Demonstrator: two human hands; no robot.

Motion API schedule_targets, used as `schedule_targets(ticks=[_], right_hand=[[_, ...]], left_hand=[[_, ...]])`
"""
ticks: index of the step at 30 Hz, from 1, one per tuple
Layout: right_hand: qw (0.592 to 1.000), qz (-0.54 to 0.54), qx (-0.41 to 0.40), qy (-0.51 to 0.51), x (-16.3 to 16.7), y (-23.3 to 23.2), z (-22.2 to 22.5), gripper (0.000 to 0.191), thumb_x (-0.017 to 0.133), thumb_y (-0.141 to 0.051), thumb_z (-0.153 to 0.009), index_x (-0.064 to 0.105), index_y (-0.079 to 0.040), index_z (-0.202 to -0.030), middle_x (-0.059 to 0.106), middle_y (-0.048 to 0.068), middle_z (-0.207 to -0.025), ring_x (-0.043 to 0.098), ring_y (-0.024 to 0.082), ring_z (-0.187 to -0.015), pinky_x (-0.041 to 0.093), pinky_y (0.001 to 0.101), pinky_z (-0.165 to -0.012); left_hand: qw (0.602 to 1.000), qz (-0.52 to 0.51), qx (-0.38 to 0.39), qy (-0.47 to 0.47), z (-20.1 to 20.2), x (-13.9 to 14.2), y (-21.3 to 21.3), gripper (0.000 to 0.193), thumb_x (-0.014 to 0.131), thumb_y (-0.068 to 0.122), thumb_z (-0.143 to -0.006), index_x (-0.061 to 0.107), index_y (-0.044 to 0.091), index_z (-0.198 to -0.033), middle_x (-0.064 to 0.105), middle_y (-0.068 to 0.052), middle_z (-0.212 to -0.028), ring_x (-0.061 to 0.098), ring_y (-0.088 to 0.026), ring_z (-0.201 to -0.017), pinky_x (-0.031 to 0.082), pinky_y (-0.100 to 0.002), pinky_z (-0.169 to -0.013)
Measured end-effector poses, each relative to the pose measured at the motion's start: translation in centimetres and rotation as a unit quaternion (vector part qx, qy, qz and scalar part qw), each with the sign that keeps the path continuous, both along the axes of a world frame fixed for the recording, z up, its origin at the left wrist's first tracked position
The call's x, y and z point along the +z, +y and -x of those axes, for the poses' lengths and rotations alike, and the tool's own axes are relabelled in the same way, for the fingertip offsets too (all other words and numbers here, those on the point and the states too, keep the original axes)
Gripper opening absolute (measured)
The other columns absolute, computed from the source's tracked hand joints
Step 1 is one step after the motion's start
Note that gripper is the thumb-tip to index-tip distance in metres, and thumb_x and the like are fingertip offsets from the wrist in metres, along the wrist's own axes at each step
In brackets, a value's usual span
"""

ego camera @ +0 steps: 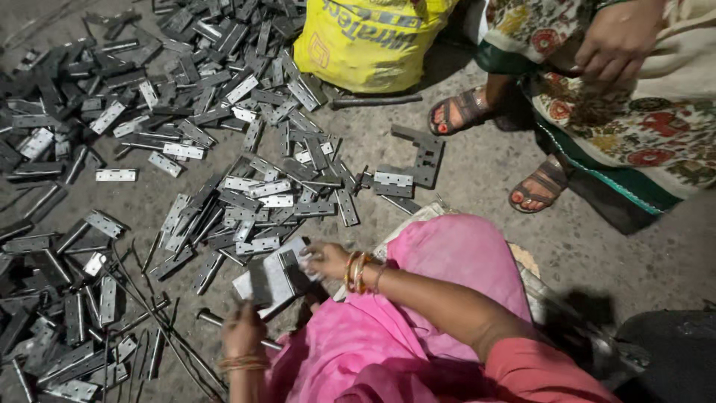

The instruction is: The person sits on the floor and assembles metal hinge components by inserting pins into hinge leaves and using a metal rod to press them into place. The person repeatedly picks up hinge parts, aligns them, and secures the pins, then places the assembled hinges aside.

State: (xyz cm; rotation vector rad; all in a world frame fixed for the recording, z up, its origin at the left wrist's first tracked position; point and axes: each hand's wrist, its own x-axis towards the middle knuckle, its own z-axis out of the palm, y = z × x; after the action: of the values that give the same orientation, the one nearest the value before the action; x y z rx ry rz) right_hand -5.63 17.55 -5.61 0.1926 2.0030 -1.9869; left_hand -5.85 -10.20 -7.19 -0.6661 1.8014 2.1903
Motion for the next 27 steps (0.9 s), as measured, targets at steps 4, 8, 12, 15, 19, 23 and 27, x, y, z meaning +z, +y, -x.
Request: schedule_targets(ticks=[4,8,12,15,19,23,27], right_hand=[[0.998,0.028,-0.062,0.014,2.8,5.6,0.4,0.045,0.073,-0.021,-0.092,0.060,-0.009,-0.133,0.073,0.008,-0.113,0.072,0.020,-0.085,0.062,0.0307,-0.066],[0.990,0.055,-0.124,0.041,4.9,11.2,-0.3,0.032,0.063,-0.019,-0.098,0.060,-0.007,-0.128,0.076,0.012,-0.111,0.075,0.019,-0.092,0.063,0.0319,-0.075],[0.958,0.081,-0.270,-0.056,5.0,13.2,0.1,0.023,0.065,-0.016,-0.098,0.066,0.000,-0.115,0.074,0.017,-0.106,0.072,0.023,-0.083,0.059,0.0349,-0.067],[0.963,0.024,-0.268,-0.019,5.3,12.3,0.5,0.023,0.067,-0.017,-0.097,0.067,-0.003,-0.116,0.072,0.014,-0.106,0.071,0.022,-0.085,0.059,0.0349,-0.071],[0.983,0.002,-0.181,0.005,6.6,10.5,-0.4,0.025,0.067,-0.018,-0.097,0.066,-0.004,-0.117,0.072,0.013,-0.107,0.071,0.022,-0.087,0.059,0.0360,-0.072],[0.991,-0.063,-0.115,0.029,10.0,6.6,-1.8,0.026,0.067,-0.019,-0.097,0.066,-0.005,-0.118,0.072,0.012,-0.108,0.071,0.022,-0.089,0.058,0.0372,-0.073],[0.989,-0.123,-0.064,0.044,9.6,-0.9,-0.7,0.027,0.067,-0.021,-0.097,0.065,-0.006,-0.120,0.072,0.011,-0.109,0.071,0.022,-0.091,0.058,0.0384,-0.075]], left_hand=[[0.995,-0.025,0.070,0.063,1.6,4.3,-3.3,0.015,0.062,0.020,-0.102,0.066,0.005,-0.101,0.060,0.003,-0.071,0.046,-0.006,-0.052,0.032,-0.025,-0.045],[0.986,-0.010,0.125,0.106,0.9,9.3,-5.7,0.017,0.063,0.023,-0.101,0.058,0.011,-0.090,0.047,0.001,-0.061,0.035,-0.011,-0.040,0.024,-0.029,-0.035],[0.982,-0.004,0.157,0.108,-0.5,13.2,-6.4,0.019,0.065,0.023,-0.102,0.065,0.007,-0.092,0.058,-0.001,-0.069,0.040,-0.010,-0.044,0.026,-0.028,-0.038],[0.986,0.017,0.144,0.079,-2.9,13.7,-7.1,0.021,0.068,0.029,-0.094,0.071,0.010,-0.100,0.066,0.001,-0.076,0.041,-0.009,-0.053,0.030,-0.026,-0.046],[0.947,0.278,-0.006,0.164,-4.5,12.8,-7.6,0.047,0.045,0.044,-0.103,0.075,0.008,-0.108,0.074,-0.006,-0.102,0.064,-0.022,-0.085,0.049,-0.036,-0.080],[0.936,0.186,0.119,0.273,-5.7,13.6,-7.6,0.053,0.067,0.040,-0.096,0.067,-0.005,-0.124,0.074,-0.016,-0.117,0.070,-0.022,-0.104,0.056,-0.037,-0.092],[0.951,0.094,0.210,0.207,-12.0,16.0,-10.5,0.042,0.069,0.034,-0.099,0.080,-0.005,-0.109,0.070,-0.011,-0.085,0.054,-0.019,-0.072,0.041,-0.038,-0.064]])
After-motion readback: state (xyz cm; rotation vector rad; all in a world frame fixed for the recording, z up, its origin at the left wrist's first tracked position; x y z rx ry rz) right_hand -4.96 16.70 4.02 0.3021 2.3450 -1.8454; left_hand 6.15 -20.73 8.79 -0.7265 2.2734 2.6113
